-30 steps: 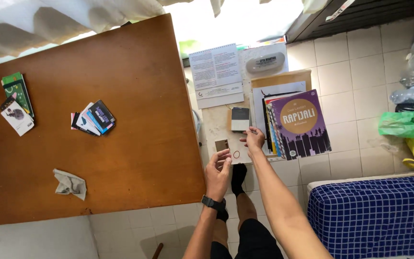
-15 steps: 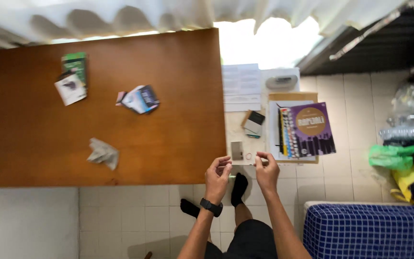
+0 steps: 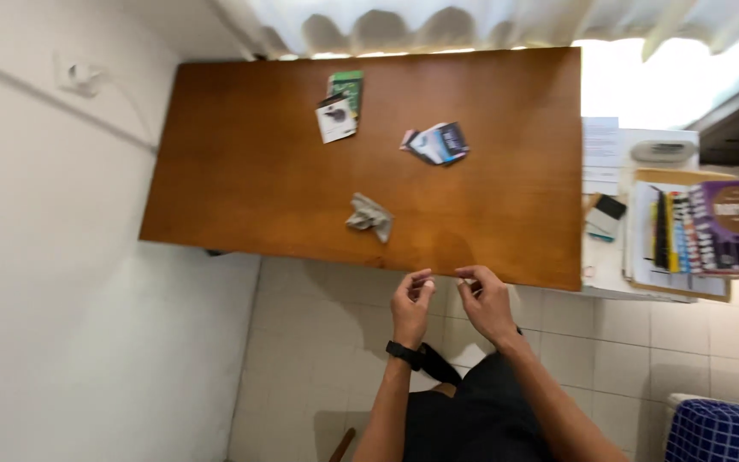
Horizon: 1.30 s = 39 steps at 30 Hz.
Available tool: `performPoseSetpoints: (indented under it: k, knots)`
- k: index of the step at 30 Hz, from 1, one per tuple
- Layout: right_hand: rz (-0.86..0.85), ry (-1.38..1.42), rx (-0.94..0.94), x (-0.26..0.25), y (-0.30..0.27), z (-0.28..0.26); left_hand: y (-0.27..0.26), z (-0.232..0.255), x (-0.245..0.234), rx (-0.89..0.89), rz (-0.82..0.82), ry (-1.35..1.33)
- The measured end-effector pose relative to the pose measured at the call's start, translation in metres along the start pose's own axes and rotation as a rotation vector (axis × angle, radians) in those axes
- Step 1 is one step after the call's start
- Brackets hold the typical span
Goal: Sort various cards and small items from a table onto a separate surface.
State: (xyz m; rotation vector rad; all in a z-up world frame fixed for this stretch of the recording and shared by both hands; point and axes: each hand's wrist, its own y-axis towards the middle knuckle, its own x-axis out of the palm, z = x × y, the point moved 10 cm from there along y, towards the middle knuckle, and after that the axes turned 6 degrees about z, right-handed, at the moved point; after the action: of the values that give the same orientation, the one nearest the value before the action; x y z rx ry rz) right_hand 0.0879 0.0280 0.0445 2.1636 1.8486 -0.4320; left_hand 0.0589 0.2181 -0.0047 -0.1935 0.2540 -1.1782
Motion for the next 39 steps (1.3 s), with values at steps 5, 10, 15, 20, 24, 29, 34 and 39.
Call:
performPoseSetpoints:
  k: [5,10,15,20,24,29,34,39]
  knots:
    - [-0.152,-0.042,-0.05,0.073,0.0,-0.035,0.029,0.007,-0.073,-0.026,0.085,0.01]
    - [-0.181,-0.055,-0.065,0.123,0.033,-0.051,0.081,0.007,-0.106,-0.013,0.114,-0.011]
    - [-0.178,-0.106,-0.078,0.176,0.096,-0.047,0.163,-0.017,-0.12,0.04,0.11,-0.02]
    - [-0.161,-0.08,-0.021,0.241,0.181,-0.048,0.254,0.009,-0.133,-0.031,0.153,0.139]
    - [-0.124,-0.083,-0.089,0.295,0.254,-0.035,0.348,-0.005,-0.126,0.043,0.122,0.305]
    - [-0.048,-0.229,-0.009,0.346,0.331,-0.001,0.448,-0.025,-0.103,0.139,0.106,0.426]
    - [0.017,-0.282,0.007,0.37,0.366,-0.005,0.496,-0.004,-0.08,0.168,0.05,0.631]
    - [0.009,-0.148,0.181,0.383,0.375,0.008,0.502,0.004,-0.059,0.193,-0.019,0.638]
